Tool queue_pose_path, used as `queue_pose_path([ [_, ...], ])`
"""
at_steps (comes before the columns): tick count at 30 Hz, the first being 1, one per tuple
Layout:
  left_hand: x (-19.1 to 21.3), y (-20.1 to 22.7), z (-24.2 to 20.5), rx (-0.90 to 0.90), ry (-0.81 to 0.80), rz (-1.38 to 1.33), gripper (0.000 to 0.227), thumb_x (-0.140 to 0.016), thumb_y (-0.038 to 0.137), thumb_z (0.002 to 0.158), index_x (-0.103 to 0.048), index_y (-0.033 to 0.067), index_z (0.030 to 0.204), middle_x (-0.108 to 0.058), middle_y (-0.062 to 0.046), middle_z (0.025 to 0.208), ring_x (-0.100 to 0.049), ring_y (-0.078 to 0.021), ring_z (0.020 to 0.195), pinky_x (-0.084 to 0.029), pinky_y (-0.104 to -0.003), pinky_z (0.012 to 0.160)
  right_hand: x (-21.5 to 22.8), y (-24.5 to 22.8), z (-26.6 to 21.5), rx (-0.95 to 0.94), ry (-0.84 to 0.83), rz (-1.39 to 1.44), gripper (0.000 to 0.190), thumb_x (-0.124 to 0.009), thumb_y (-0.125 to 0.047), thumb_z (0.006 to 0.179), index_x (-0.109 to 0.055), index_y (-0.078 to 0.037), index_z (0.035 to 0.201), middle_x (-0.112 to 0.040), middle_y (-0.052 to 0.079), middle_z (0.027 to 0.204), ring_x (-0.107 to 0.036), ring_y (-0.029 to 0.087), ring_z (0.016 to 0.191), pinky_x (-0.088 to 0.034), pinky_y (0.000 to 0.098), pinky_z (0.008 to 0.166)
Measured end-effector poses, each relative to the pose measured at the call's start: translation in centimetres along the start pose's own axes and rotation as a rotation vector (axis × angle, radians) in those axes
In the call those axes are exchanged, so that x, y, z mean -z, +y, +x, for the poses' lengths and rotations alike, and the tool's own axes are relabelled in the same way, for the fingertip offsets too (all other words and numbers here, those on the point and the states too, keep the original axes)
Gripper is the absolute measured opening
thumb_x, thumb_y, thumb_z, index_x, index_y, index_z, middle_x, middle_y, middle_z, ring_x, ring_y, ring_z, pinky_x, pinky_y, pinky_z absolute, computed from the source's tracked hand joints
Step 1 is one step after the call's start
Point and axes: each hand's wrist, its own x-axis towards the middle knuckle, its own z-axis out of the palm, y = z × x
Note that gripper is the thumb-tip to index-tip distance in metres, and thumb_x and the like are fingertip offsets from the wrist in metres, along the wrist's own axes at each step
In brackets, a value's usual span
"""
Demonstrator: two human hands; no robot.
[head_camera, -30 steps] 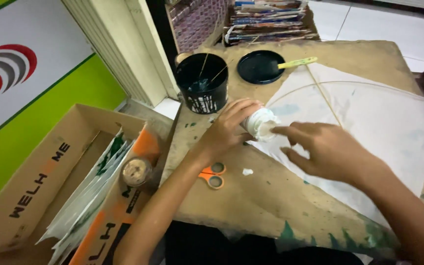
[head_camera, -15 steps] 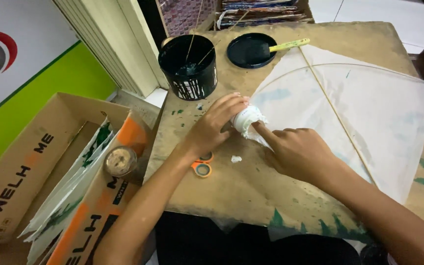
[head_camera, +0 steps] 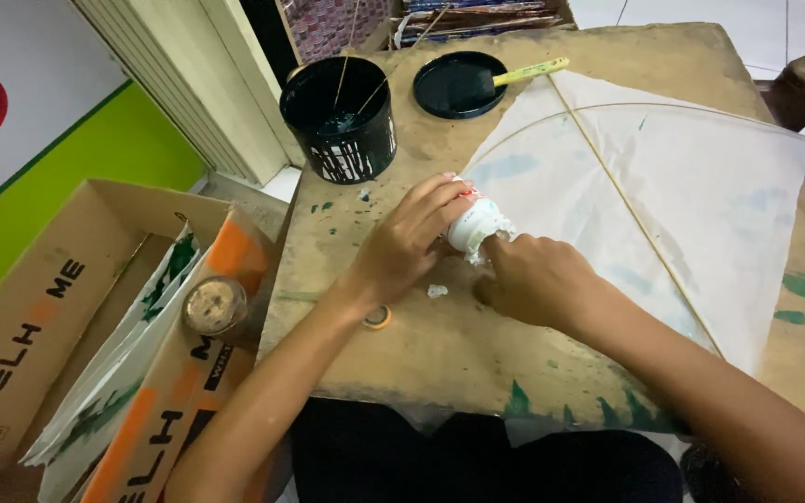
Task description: Applying glue to the edges of a kite and folding the paper over the frame to secure it.
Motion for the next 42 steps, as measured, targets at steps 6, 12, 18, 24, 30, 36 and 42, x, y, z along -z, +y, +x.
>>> queue_pose_path([
  [6, -0.3, -0.4, -0.3, -0.016, -0.022, 0.046, 0.060, -0.087, 0.009, 0.086, -0.056, 0.0145, 0.138, -0.060, -0.010, 0.135, -0.057, -0.0334, 0.132, -0.048, -0.043, 0.115, 3.9, -0.2, 0.2, -0.058, -0.238, 0.264, 0.057, -0.060, -0.043, 0.093, -0.059, -0.006, 0.136, -0.076, 0.023, 0.086, -0.077, 0.042, 0.076, -0.063, 0.0531, 0.066],
  [12, 0.0, -1.1, -0.5, 0.040, -0.014, -0.032, 0.065, -0.085, 0.013, 0.086, -0.053, 0.0126, 0.142, -0.057, -0.009, 0.139, -0.053, -0.0349, 0.137, -0.047, -0.045, 0.117, 9.1, -1.8, -0.7, -0.140, -0.322, 0.342, 0.065, -0.060, -0.024, 0.089, -0.046, -0.009, 0.151, -0.077, 0.020, 0.069, -0.076, 0.039, 0.064, -0.060, 0.0463, 0.065],
  [18, -0.7, -1.7, -0.9, 0.027, 0.026, -0.036, 0.059, -0.085, 0.012, 0.086, -0.058, 0.0119, 0.138, -0.059, -0.009, 0.139, -0.053, -0.0353, 0.136, -0.045, -0.044, 0.117, 7.0, -1.6, -0.9, -0.122, -0.265, 0.090, 0.066, -0.059, -0.036, 0.090, -0.045, -0.023, 0.153, -0.076, 0.023, 0.084, -0.076, 0.044, 0.076, -0.061, 0.0492, 0.065],
  [24, -0.2, -2.2, -1.1, 0.023, 0.008, -0.063, 0.058, -0.083, 0.012, 0.087, -0.059, 0.0103, 0.139, -0.060, -0.010, 0.139, -0.053, -0.0377, 0.137, -0.044, -0.047, 0.118, 6.0, -1.6, -1.4, 0.010, -0.122, -0.071, 0.062, -0.059, -0.035, 0.091, -0.048, -0.022, 0.151, -0.076, 0.025, 0.090, -0.076, 0.047, 0.085, -0.063, 0.0546, 0.067],
  [30, -0.2, -2.5, -1.0, 0.016, 0.032, -0.060, 0.057, -0.082, 0.019, 0.088, -0.060, 0.0102, 0.140, -0.059, -0.010, 0.141, -0.054, -0.0379, 0.135, -0.044, -0.046, 0.117, 7.1, -0.6, -0.6, -0.024, -0.076, 0.048, 0.049, -0.054, -0.033, 0.092, -0.062, -0.026, 0.140, -0.074, 0.009, 0.060, -0.074, 0.037, 0.059, -0.061, 0.0441, 0.060],
  [36, -0.7, -2.7, -1.3, -0.012, 0.059, -0.019, 0.053, -0.078, 0.025, 0.092, -0.060, 0.0132, 0.140, -0.059, -0.008, 0.141, -0.054, -0.0363, 0.136, -0.043, -0.045, 0.118, 6.2, -0.5, -0.4, 0.010, -0.140, 0.042, 0.053, -0.058, -0.031, 0.088, -0.060, -0.024, 0.141, -0.076, 0.012, 0.065, -0.074, 0.039, 0.061, -0.061, 0.0466, 0.062],
  [42, -0.1, -2.6, -1.1, -0.001, 0.049, -0.049, 0.057, -0.078, 0.032, 0.090, -0.060, 0.0114, 0.140, -0.059, -0.009, 0.141, -0.054, -0.0361, 0.136, -0.043, -0.045, 0.118, 6.6, 0.1, -0.3, 0.039, -0.021, 0.064, 0.047, -0.058, -0.032, 0.091, -0.066, -0.022, 0.136, -0.076, 0.006, 0.062, -0.074, 0.033, 0.057, -0.059, 0.0408, 0.056],
])
